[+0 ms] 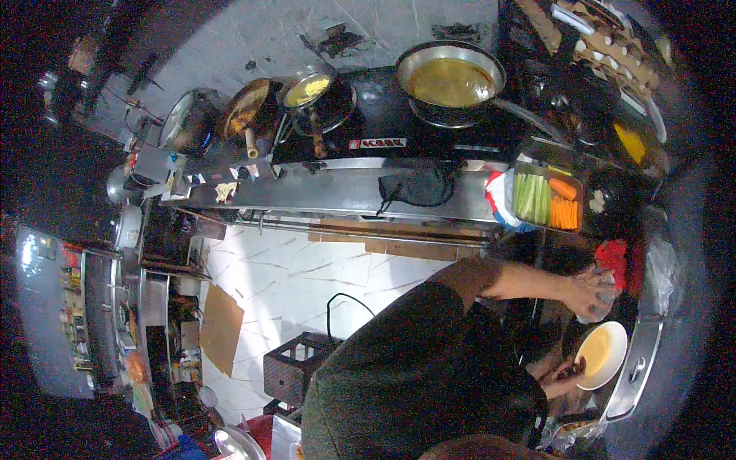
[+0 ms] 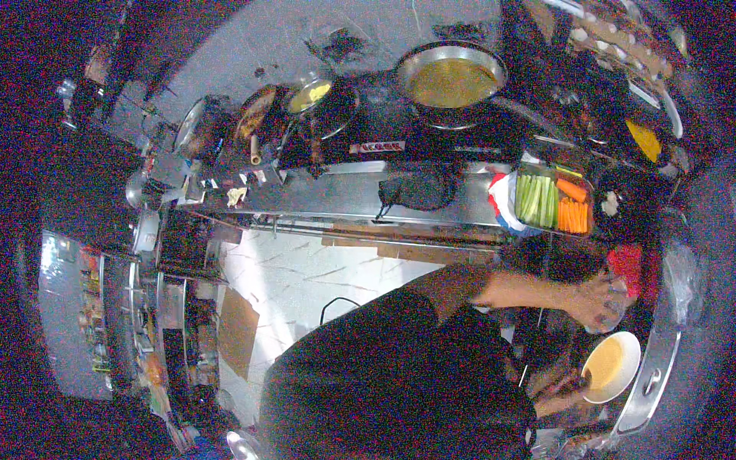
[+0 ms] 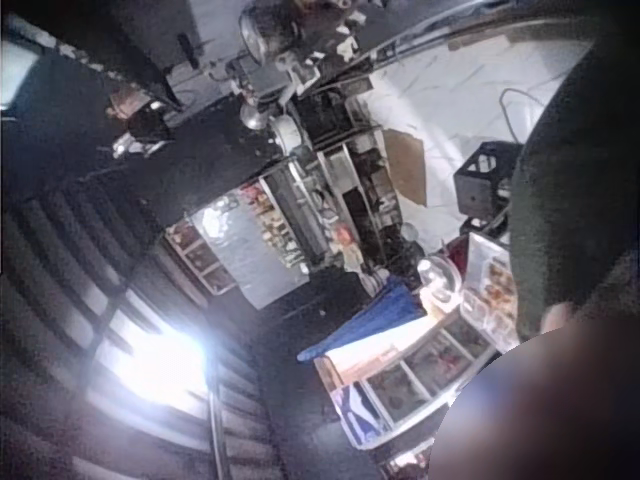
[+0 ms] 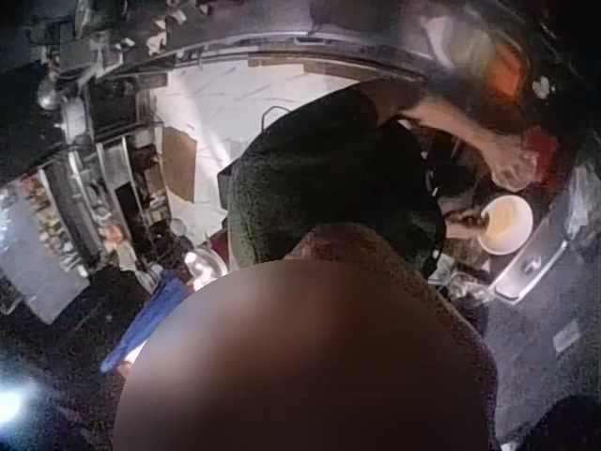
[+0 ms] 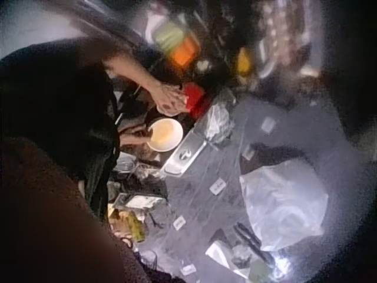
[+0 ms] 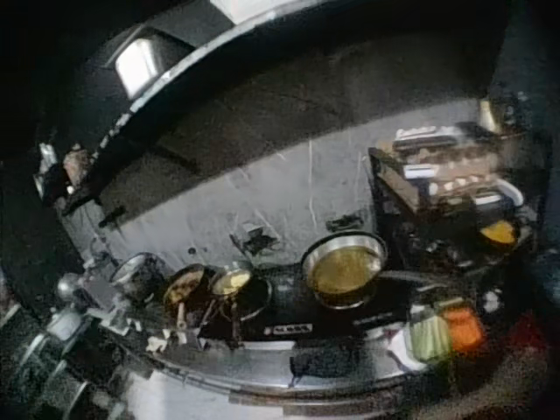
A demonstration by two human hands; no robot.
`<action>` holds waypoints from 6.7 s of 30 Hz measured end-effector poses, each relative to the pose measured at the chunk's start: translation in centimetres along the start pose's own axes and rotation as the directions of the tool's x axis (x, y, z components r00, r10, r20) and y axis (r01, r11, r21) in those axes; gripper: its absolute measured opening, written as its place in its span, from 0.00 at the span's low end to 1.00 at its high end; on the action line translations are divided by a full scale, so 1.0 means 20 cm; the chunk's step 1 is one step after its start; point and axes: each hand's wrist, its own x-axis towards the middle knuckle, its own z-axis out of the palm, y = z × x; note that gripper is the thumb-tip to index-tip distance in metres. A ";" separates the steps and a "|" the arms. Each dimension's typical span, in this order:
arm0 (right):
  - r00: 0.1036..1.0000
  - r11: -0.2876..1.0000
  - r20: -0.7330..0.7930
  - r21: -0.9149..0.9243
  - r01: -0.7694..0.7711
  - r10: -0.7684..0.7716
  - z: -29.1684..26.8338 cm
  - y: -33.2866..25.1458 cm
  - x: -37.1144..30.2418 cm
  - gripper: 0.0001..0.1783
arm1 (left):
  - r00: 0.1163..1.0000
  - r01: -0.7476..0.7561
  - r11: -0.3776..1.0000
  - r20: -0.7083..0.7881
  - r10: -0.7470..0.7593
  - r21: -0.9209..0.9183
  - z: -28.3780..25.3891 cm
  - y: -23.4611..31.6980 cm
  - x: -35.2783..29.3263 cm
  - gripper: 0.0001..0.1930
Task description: The person assembles a food container by lining it with plastic, adding a yellow liquid, and then layering various cooked ingredients including shredded items, fried pieces, and vegetables using tongs and a strainer.
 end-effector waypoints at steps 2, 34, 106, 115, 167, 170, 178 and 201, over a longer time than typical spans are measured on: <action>0.985 0.998 -0.166 0.022 0.058 -0.053 -0.18 0.06 0.09 0.21 | 0.999 0.049 0.998 0.006 -0.049 0.031 0.06 0.04 0.01 0.27; 0.975 0.429 0.038 -0.894 0.132 -0.220 -0.54 0.02 0.69 0.26 | 0.980 0.191 0.981 0.057 -0.192 0.024 -0.29 -0.03 0.29 0.16; 0.983 0.838 -0.122 -0.514 -0.182 0.139 -0.22 -0.48 0.45 0.23 | 0.582 0.732 -0.163 0.732 -0.354 -0.661 -0.17 0.02 0.05 0.10; 0.993 0.782 -0.122 -0.619 -0.071 -0.006 -0.19 -0.48 0.43 0.23 | 0.570 0.747 -0.174 0.752 -0.330 -0.642 -0.19 0.01 0.06 0.10; 0.842 0.925 -0.424 0.320 -0.204 0.333 -0.23 -0.14 0.21 0.17 | 0.628 0.678 -0.191 0.695 -0.350 -0.710 -0.20 -0.01 0.05 0.09; 0.831 0.921 -0.406 0.251 -0.298 0.380 -0.40 -0.04 0.08 0.18 | 0.588 0.706 -0.180 0.709 -0.390 -0.685 -0.26 -0.03 0.04 0.09; 0.857 0.878 -0.466 -0.286 -0.384 0.223 -0.65 0.13 0.06 0.24 | 0.619 0.722 -0.036 0.668 -0.413 -0.691 -0.32 -0.10 0.05 0.07; 0.281 0.569 0.943 -0.133 0.811 -0.180 0.37 -0.24 1.04 0.22 | 0.887 0.341 0.376 0.162 -0.432 -0.862 -0.43 0.16 0.16 0.21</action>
